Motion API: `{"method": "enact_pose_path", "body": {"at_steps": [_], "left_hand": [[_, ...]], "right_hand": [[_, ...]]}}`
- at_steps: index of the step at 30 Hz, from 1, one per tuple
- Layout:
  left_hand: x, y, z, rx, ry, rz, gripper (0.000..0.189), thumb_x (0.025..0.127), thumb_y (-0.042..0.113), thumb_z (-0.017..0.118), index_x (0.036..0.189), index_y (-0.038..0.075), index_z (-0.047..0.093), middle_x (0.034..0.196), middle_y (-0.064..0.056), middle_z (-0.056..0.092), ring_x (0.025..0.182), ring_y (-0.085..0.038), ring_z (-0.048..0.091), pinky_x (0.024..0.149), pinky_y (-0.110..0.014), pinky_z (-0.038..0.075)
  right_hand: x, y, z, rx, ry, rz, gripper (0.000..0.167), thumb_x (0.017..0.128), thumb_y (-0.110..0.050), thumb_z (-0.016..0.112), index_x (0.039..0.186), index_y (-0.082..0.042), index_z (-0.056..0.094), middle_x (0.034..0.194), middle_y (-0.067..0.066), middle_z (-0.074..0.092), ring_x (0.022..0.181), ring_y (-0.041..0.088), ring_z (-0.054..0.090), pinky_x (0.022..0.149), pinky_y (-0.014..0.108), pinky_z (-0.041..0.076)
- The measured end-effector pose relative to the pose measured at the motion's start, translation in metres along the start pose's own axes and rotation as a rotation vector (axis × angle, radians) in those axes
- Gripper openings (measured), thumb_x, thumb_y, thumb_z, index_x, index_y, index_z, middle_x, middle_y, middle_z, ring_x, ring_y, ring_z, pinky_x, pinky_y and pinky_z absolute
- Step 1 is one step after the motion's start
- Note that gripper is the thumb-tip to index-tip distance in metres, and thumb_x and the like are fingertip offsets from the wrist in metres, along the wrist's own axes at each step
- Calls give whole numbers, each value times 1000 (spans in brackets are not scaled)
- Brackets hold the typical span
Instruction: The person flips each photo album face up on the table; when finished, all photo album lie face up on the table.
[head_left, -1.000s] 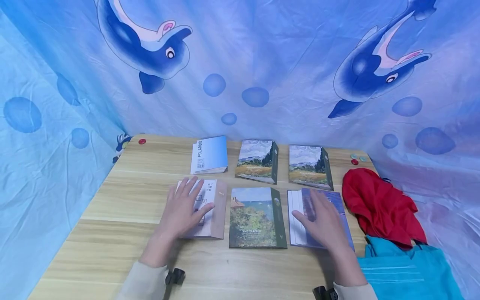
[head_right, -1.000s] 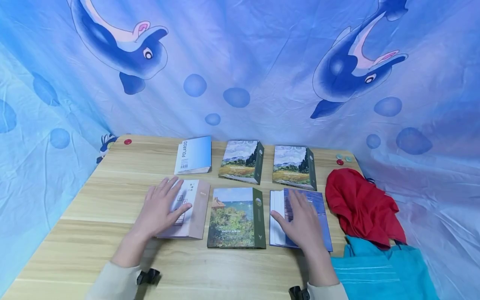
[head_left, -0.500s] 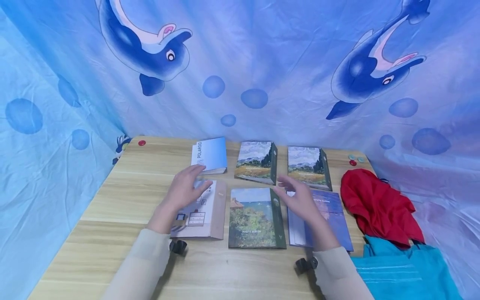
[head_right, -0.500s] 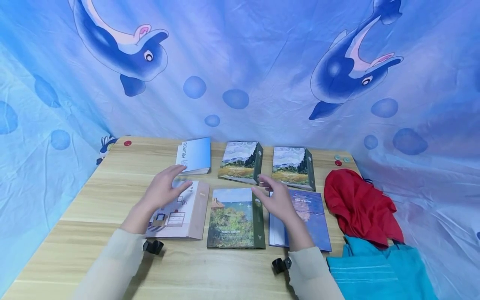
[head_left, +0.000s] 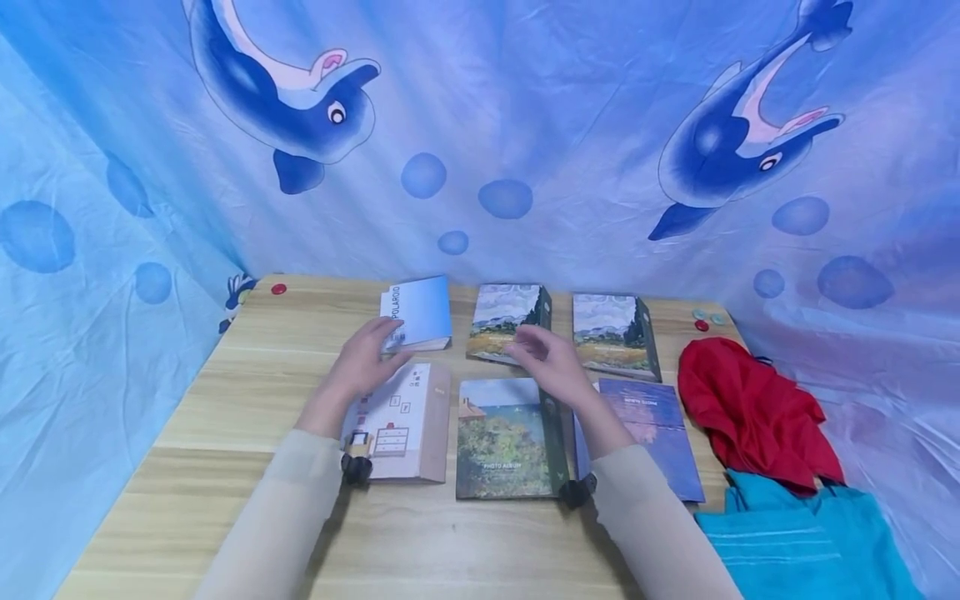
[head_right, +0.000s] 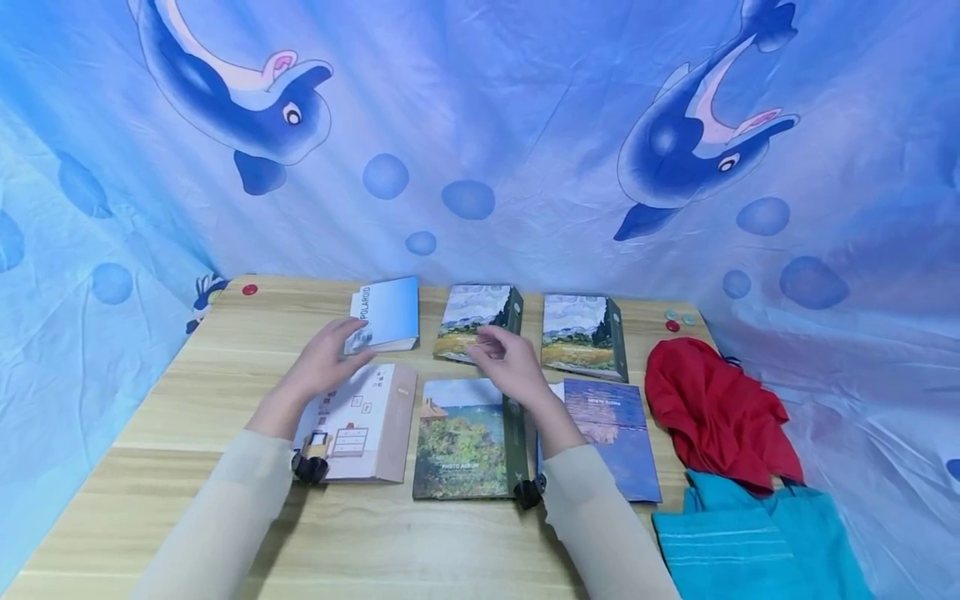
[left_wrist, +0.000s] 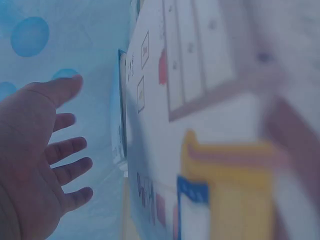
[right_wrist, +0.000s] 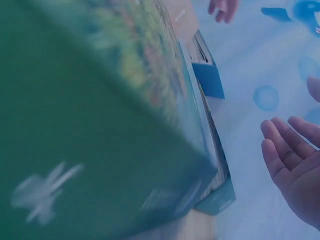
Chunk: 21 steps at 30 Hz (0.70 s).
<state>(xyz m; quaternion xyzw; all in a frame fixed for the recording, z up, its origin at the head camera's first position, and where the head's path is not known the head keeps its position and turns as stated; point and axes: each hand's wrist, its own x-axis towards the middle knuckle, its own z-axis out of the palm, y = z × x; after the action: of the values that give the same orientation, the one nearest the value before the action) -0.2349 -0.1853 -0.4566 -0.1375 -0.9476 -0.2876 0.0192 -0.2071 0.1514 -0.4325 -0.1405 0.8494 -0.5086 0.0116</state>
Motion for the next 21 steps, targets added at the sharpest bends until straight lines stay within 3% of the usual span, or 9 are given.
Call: {"method": "enact_pose_path", "body": {"at_steps": [7, 14, 21], "left_hand": [[24, 0, 6, -1, -36, 11, 89, 95, 59, 60, 159, 5, 29, 163, -24, 24, 148, -44, 25, 121, -60, 22], [39, -3, 11, -8, -31, -9, 95, 94, 58, 64, 161, 7, 21, 164, -25, 17, 150, -45, 20, 121, -61, 20], [38, -8, 18, -71, -88, -105, 100, 90, 57, 69, 162, 9, 19, 166, -26, 9, 152, -45, 11, 122, -61, 16]], "right_hand": [[32, -8, 19, -99, -71, -33, 50, 100, -33, 65, 142, -6, 57, 129, 14, 67, 115, 27, 66, 101, 41, 53], [60, -7, 46, -34, -63, -72, 45, 97, -16, 70, 139, -3, 58, 125, 20, 67, 111, 27, 67, 99, 37, 54], [72, 2, 76, 114, -74, 63, 48, 98, -12, 68, 141, 1, 53, 132, 20, 62, 121, 31, 62, 103, 38, 52]]}}
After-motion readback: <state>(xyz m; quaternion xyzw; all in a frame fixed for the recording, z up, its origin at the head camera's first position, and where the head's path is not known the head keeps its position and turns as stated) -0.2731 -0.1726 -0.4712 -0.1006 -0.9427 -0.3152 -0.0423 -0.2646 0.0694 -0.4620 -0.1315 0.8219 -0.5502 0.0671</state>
